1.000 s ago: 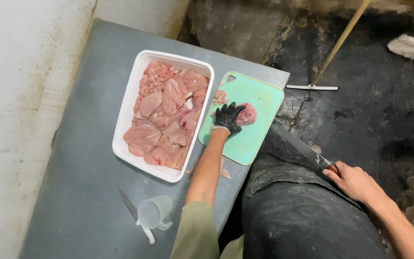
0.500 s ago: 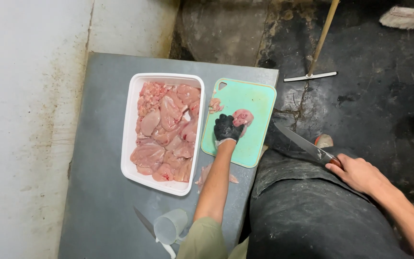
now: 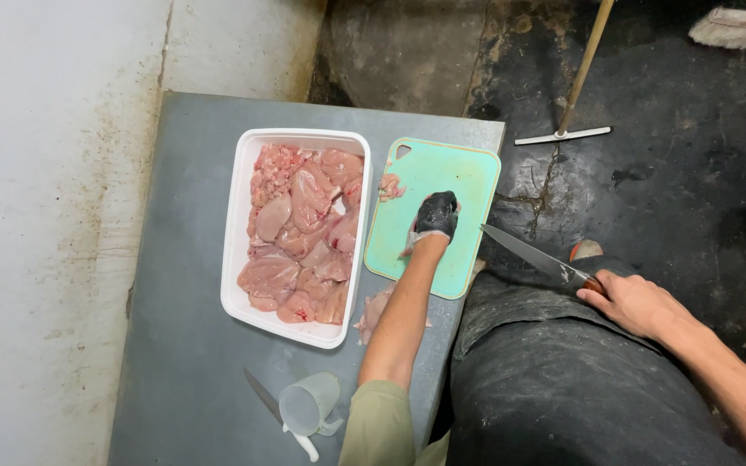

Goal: Trimming raw chicken breasts with a knife and feeding them into a processing machine in a food production facility.

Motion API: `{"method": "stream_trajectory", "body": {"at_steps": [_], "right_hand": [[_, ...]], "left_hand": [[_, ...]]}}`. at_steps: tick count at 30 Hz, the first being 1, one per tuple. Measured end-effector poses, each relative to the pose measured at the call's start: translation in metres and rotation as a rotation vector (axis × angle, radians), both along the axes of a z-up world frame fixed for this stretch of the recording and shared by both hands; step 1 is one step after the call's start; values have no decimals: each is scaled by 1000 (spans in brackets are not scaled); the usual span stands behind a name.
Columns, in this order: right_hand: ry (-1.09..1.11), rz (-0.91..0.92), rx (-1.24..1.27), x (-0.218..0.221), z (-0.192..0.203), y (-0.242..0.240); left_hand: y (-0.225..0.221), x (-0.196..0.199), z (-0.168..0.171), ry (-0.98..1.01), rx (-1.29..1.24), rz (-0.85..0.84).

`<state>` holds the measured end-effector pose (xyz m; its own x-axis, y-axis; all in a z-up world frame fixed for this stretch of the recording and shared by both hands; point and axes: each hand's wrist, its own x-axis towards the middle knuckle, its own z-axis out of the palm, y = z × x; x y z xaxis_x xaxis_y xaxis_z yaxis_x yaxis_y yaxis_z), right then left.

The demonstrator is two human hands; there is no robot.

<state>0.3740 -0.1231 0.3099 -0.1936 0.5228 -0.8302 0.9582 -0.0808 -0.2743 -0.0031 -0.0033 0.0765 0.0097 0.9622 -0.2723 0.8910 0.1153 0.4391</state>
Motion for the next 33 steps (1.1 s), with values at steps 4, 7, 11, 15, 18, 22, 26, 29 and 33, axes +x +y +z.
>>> {"method": "stream_trajectory", "body": {"at_steps": [4, 7, 11, 15, 18, 22, 26, 29, 33], "right_hand": [[-10, -6, 2, 4, -4, 0], [-11, -33, -8, 5, -1, 1], [-10, -28, -22, 6, 0, 2], [-14, -6, -21, 4, -7, 4], [-13, -4, -33, 1, -4, 6], [-18, 15, -37, -4, 2, 9], [-2, 25, -14, -3, -4, 4], [3, -9, 14, 2, -15, 8], [-19, -25, -5, 2, -8, 3]], "left_hand": [[-7, 13, 64, -116, 69, 131], [-7, 11, 104, -186, 118, 171], [-8, -10, 128, -244, 187, 191], [-10, -13, 194, -255, 173, 335], [1, -14, 209, -548, 586, 313], [2, -32, 191, -546, 891, 315], [-46, -72, 34, -22, 549, 188], [-68, -54, 29, 123, 404, 195], [-101, -29, 20, 144, 394, 168]]}}
